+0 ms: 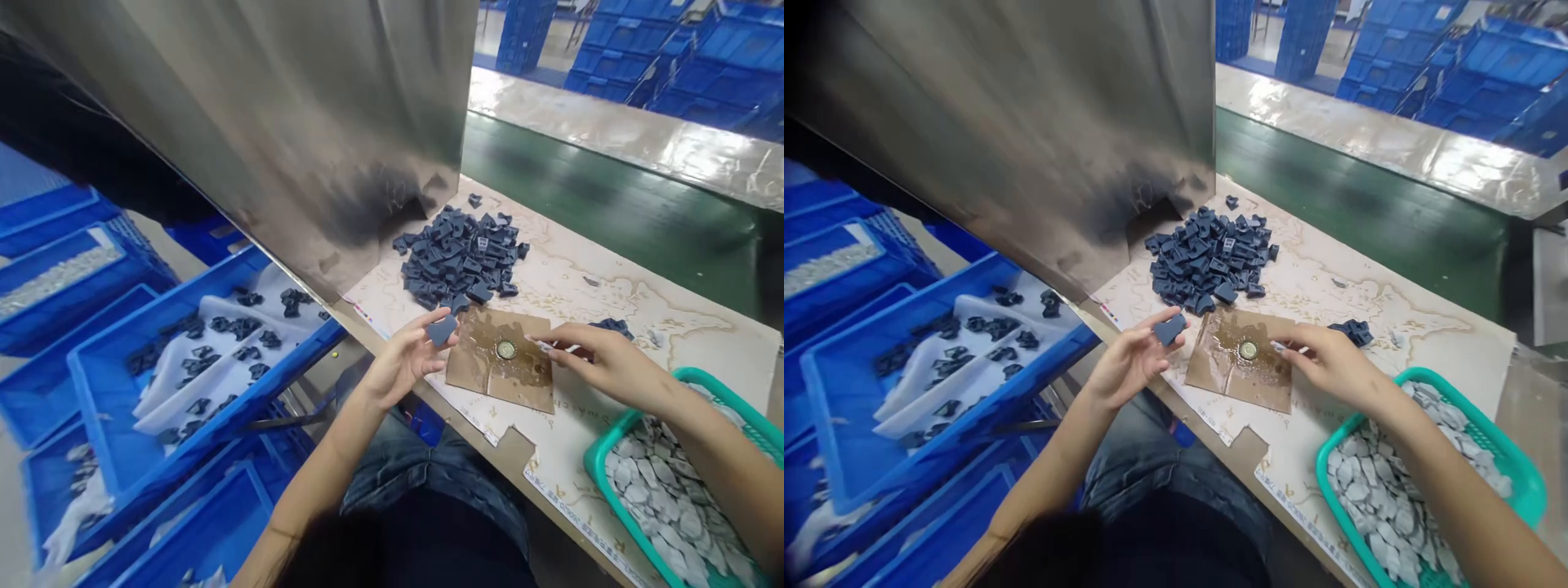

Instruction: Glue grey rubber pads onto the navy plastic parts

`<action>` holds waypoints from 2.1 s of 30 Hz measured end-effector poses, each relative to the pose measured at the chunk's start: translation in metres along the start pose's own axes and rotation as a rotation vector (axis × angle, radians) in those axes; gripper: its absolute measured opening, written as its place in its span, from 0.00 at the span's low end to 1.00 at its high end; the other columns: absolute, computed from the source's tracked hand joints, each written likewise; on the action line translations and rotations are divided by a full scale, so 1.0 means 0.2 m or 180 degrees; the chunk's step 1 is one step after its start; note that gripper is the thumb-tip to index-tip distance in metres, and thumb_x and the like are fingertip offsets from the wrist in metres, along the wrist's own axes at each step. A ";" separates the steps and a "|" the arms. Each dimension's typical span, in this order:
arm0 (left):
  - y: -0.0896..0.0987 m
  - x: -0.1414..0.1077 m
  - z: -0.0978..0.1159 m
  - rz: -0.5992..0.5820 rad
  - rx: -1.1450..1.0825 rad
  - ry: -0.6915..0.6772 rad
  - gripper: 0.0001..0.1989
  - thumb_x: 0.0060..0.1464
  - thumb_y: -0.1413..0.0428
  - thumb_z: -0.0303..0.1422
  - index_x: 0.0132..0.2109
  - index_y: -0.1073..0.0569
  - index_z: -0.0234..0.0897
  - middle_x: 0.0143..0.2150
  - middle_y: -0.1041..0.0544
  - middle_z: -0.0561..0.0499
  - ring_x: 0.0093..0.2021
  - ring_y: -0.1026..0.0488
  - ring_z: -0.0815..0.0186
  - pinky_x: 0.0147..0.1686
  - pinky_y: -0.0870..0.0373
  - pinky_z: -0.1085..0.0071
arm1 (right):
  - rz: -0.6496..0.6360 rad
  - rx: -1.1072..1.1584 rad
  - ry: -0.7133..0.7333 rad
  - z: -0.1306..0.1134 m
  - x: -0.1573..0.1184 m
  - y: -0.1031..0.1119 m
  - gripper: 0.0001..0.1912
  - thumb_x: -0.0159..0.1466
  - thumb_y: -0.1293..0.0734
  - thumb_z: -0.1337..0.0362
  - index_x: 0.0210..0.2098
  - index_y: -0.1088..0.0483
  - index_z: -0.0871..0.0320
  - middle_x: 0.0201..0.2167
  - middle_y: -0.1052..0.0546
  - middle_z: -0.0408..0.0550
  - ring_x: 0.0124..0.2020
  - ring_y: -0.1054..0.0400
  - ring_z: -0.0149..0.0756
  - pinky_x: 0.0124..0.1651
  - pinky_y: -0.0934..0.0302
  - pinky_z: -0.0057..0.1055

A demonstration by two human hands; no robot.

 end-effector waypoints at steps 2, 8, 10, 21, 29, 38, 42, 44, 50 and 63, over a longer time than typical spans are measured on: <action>0.02 -0.03 -0.04 0.0201 0.0018 -0.0122 0.19 0.40 0.36 0.36 0.43 0.25 0.39 0.39 0.23 0.51 0.35 0.24 0.70 0.23 0.28 0.84 | -0.0044 0.0210 -0.0054 -0.03 0.02 -0.02 0.17 0.61 0.40 0.56 0.45 0.28 0.55 0.37 0.23 0.50 0.34 0.29 0.39 0.35 0.35 0.34; 0.04 -0.01 -0.14 0.0516 0.0209 -0.0170 0.30 0.31 0.30 0.39 0.44 0.28 0.37 0.30 0.25 0.54 0.29 0.24 0.70 0.25 0.27 0.81 | -0.0285 0.0901 -0.0316 -0.07 0.07 -0.06 0.18 0.60 0.36 0.52 0.42 0.28 0.59 0.33 0.23 0.49 0.28 0.30 0.34 0.31 0.34 0.30; 0.03 0.02 -0.15 0.0571 0.0219 -0.0201 0.30 0.29 0.29 0.40 0.42 0.28 0.36 0.28 0.25 0.54 0.28 0.24 0.70 0.25 0.27 0.80 | -0.0356 0.0944 -0.0334 -0.07 0.08 -0.06 0.18 0.61 0.37 0.52 0.43 0.28 0.58 0.37 0.23 0.50 0.30 0.29 0.34 0.32 0.34 0.30; 0.08 0.03 -0.17 0.0535 0.0236 -0.0282 0.28 0.30 0.30 0.44 0.38 0.29 0.36 0.29 0.24 0.54 0.29 0.25 0.70 0.28 0.26 0.78 | -0.0220 0.2309 -0.0869 -0.06 0.08 -0.10 0.22 0.57 0.32 0.51 0.46 0.32 0.56 0.30 0.27 0.46 0.28 0.30 0.32 0.31 0.33 0.30; 0.08 0.03 -0.16 0.0496 0.0091 -0.0267 0.26 0.30 0.30 0.43 0.37 0.29 0.37 0.28 0.24 0.54 0.29 0.25 0.71 0.28 0.26 0.78 | -0.0236 0.1039 -0.0417 -0.07 0.10 -0.08 0.14 0.59 0.35 0.54 0.37 0.31 0.58 0.30 0.25 0.47 0.29 0.30 0.33 0.31 0.35 0.29; 0.08 0.03 -0.17 0.0460 0.0013 -0.0261 0.26 0.30 0.30 0.42 0.37 0.28 0.36 0.29 0.25 0.54 0.30 0.25 0.69 0.27 0.26 0.78 | 0.0183 0.0406 -0.0368 -0.05 0.14 -0.12 0.18 0.59 0.35 0.48 0.32 0.27 0.58 0.33 0.21 0.50 0.30 0.27 0.38 0.33 0.34 0.32; 0.08 0.03 -0.17 0.0440 -0.0082 -0.0278 0.25 0.30 0.29 0.41 0.36 0.28 0.36 0.28 0.25 0.54 0.29 0.25 0.70 0.25 0.27 0.79 | 0.0200 0.0333 -0.0291 -0.06 0.15 -0.12 0.16 0.60 0.35 0.50 0.33 0.27 0.56 0.31 0.21 0.47 0.28 0.27 0.35 0.33 0.35 0.30; 0.08 0.03 -0.16 0.0408 -0.0083 -0.0277 0.25 0.31 0.29 0.41 0.36 0.28 0.35 0.28 0.25 0.54 0.29 0.25 0.70 0.25 0.27 0.80 | 0.0155 0.0183 -0.0231 -0.06 0.15 -0.12 0.15 0.60 0.35 0.51 0.34 0.26 0.56 0.29 0.21 0.46 0.24 0.29 0.33 0.29 0.37 0.29; 0.07 0.03 -0.16 0.0397 -0.0059 -0.0292 0.24 0.31 0.29 0.39 0.35 0.28 0.35 0.28 0.25 0.55 0.29 0.24 0.71 0.26 0.26 0.80 | 0.0091 -0.0240 0.0133 -0.06 0.15 -0.14 0.14 0.63 0.38 0.55 0.32 0.26 0.55 0.25 0.22 0.44 0.19 0.34 0.29 0.24 0.42 0.27; -0.01 0.02 -0.18 0.0650 -0.0263 -0.0217 0.23 0.30 0.29 0.38 0.34 0.28 0.34 0.27 0.24 0.55 0.28 0.23 0.71 0.28 0.26 0.80 | 0.0742 0.1389 -0.0233 -0.10 0.12 -0.09 0.11 0.54 0.27 0.53 0.31 0.25 0.54 0.31 0.20 0.47 0.31 0.25 0.37 0.33 0.29 0.29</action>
Point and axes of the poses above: each hand's wrist, its own x-axis towards the middle knuckle, its own y-axis out of the back of the hand, z = x × y, the point moved 1 cm from there along x, towards the middle knuckle
